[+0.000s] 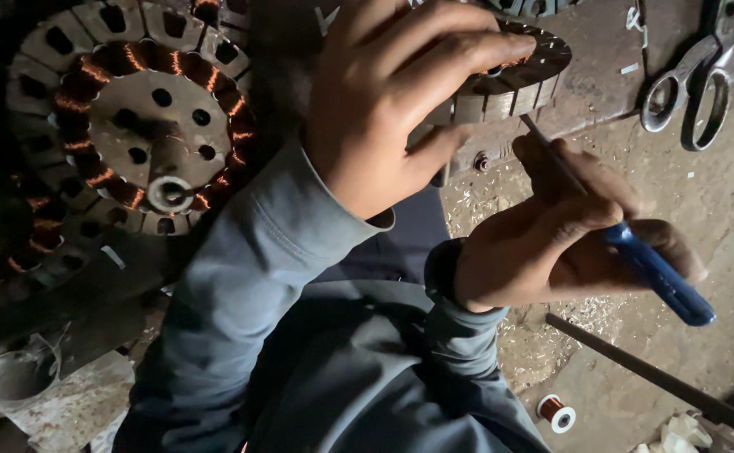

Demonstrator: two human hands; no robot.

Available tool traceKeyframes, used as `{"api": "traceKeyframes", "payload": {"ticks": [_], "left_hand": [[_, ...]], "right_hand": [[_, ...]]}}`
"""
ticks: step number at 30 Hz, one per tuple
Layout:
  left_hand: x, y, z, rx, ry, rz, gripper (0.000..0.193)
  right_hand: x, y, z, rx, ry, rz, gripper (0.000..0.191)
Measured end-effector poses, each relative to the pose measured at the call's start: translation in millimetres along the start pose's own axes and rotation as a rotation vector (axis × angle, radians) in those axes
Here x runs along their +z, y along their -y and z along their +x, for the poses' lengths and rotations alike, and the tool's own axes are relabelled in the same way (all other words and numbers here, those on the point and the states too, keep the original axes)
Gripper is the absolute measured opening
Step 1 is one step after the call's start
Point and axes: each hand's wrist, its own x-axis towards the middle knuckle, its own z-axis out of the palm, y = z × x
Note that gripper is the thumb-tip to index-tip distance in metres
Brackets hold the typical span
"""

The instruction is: The person inserts small white insulating pieces into the slots of a motor stator using a screwdriver and a metal rod. They repeatedly place the pieces and press them into position while handling the stator with both hands.

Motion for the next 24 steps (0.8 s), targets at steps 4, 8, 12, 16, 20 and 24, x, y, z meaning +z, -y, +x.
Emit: {"api": "traceKeyframes", "payload": {"ticks": [4,8,12,16,20,24], "left_hand": [[1.8,1.3,-2.3,-0.005,-0.005,0.002,0.054],[7.5,2.2,-3.5,-0.008,-0.032,-0.019,0.050],[10.5,4.9,-3.6,-0.001,-0.035,-0.022,0.048],[12.0,6.3,-3.4,0.006,-0.046,0.007,0.044],[11.4,5.4,-3.9,0.002,-0.037,-0.011,0.041],[7.5,4.3,-3.9,-0.007,-0.020,-0.020,0.044]], "right_hand": [[-2.4,-6.0,-1.9,-0.019,0.030,-0.045,0.036],[-3.7,-9.8,-3.0,-0.046,0.066,-0.084,0.030],[-6.3,-8.3,-0.9,-0.069,0.140,-0.135,0.025],[-9.3,-2.5,-1.1,-0.110,0.286,-0.272,0.020],[-6.6,-3.4,-12.7,-0.163,0.231,-0.313,0.023],[-1.7,-15.9,-16.5,-0.310,0.178,-0.422,0.018]]}}
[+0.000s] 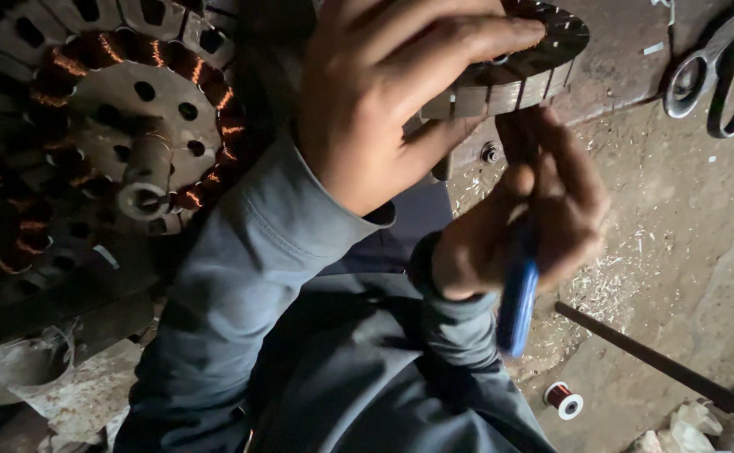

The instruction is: The person inserts small white insulating pieces into the slots of a motor stator using a screwdriver and a metal rod. They repeatedly place the pieces and press them into position while handling the stator with both hands.

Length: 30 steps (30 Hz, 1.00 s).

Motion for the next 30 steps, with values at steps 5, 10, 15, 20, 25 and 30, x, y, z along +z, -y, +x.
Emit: {"api": "traceKeyframes", "payload": {"ticks": [5,10,15,20,25,30], "left_hand": [[0.3,1.8,3.5,0.009,0.017,-0.027,0.046],[-1.5,3.5,-1.6,0.010,0.030,0.001,0.050],[2.0,4.5,-3.4,0.014,0.015,0.009,0.049],[0.7,4.1,-3.2,0.010,0.029,0.011,0.051],[-1.9,2.0,-3.5,-0.008,0.039,0.020,0.052],[-2.6,1.5,-0.5,0.004,0.032,-0.010,0.048]], "right_hand": [[6.2,2.2,-2.8,0.118,-0.129,0.146,0.014],[5.1,2.2,0.7,0.174,-0.165,0.312,0.015],[6.5,-1.6,0.9,0.212,-0.159,0.371,0.018],[4.9,-4.6,-1.0,0.211,-0.159,0.387,0.021],[7.2,-5.1,-2.2,0.206,-0.154,0.382,0.024],[20.8,8.9,-7.2,0.168,-0.211,0.199,0.026]]}}
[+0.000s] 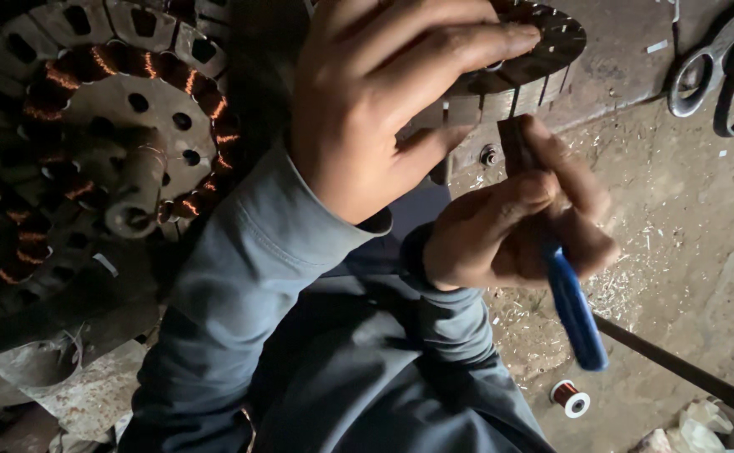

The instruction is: The person inserts small white insulating pieces into the slots of a motor stator using a screwdriver and a metal rod. They repeatedly place the pieces and press them into position while handling the stator with both hands.

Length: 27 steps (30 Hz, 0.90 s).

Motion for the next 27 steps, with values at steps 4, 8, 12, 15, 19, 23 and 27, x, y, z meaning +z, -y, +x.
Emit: {"api": "traceKeyframes", "payload": {"ticks": [4,8,12,15,19,23,27], "left_hand": [[-2.7,0.2,0.0,0.004,0.004,-0.020,0.049],[-0.9,0.5,1.0,0.002,0.010,-0.021,0.051],[-1.1,-0.4,1.7,-0.004,0.013,-0.014,0.051],[-5.1,-1.6,1.5,0.004,0.023,-0.016,0.050],[-8.5,-3.0,3.1,-0.002,0.049,-0.060,0.051],[-12.9,-4.1,3.7,0.015,0.062,-0.051,0.051],[-14.9,-4.2,3.5,0.018,0.087,-0.062,0.052]], "right_hand": [[6.5,4.0,0.6,-0.027,0.002,0.016,0.030],[4.4,0.4,9.7,-0.029,-0.023,0.081,0.032],[-0.2,2.7,12.0,0.160,-0.060,0.206,0.020],[-4.5,7.6,14.2,0.260,-0.058,0.258,0.019],[-12.3,12.3,26.2,0.458,-0.028,0.372,0.020],[-17.7,15.1,34.8,0.635,-0.029,0.538,0.019],[-16.6,12.7,32.7,0.534,0.016,0.401,0.018]]}}
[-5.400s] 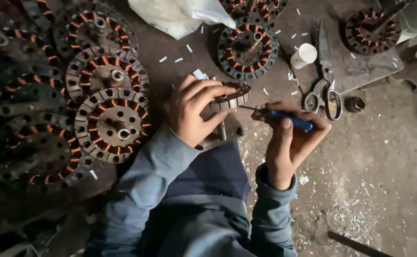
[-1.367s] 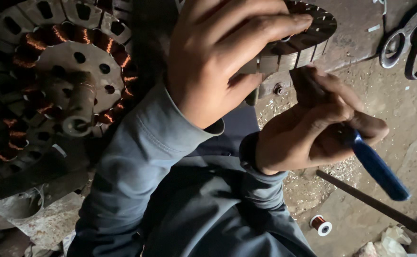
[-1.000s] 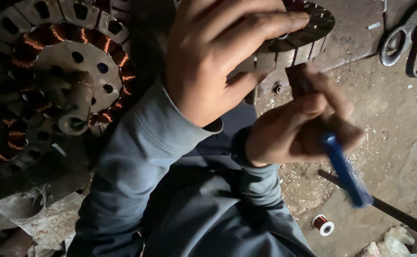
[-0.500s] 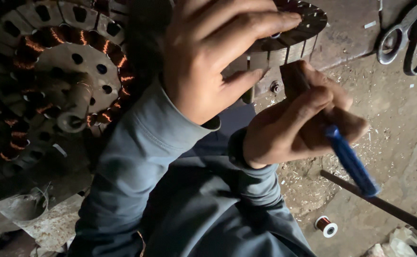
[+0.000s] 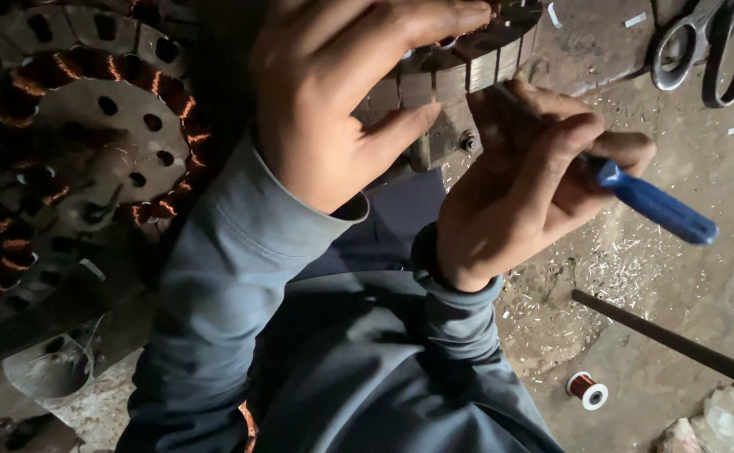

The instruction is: The person inserts small white insulating pieces into the slots of a motor stator using a screwdriver and a metal rod. They repeatedly place the pieces and press them into position while handling the stator with both hands.

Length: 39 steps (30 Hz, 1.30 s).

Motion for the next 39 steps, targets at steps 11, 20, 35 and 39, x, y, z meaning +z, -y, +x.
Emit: {"api": "traceKeyframes", "payload": {"ticks": [11,20,35,39], "left_hand": [[0.0,-1.8,0.0,-0.025,0.033,-0.007,0.053],[2.0,-0.7,-0.6,-0.040,0.045,-0.100,0.049],[-3.4,-2.0,3.1,0.005,0.039,-0.019,0.051],[-4.7,-1.1,5.1,0.020,0.034,0.005,0.051]], "right_hand": [[-1.5,-7.5,-3.6,-0.061,-0.005,-0.053,0.019],[-2.3,-9.2,-9.2,-0.004,-0.022,0.006,0.020],[-3.7,5.8,-6.0,0.013,0.047,0.042,0.011],[-7.5,12.3,2.6,0.044,0.117,-0.099,0.016]]}}
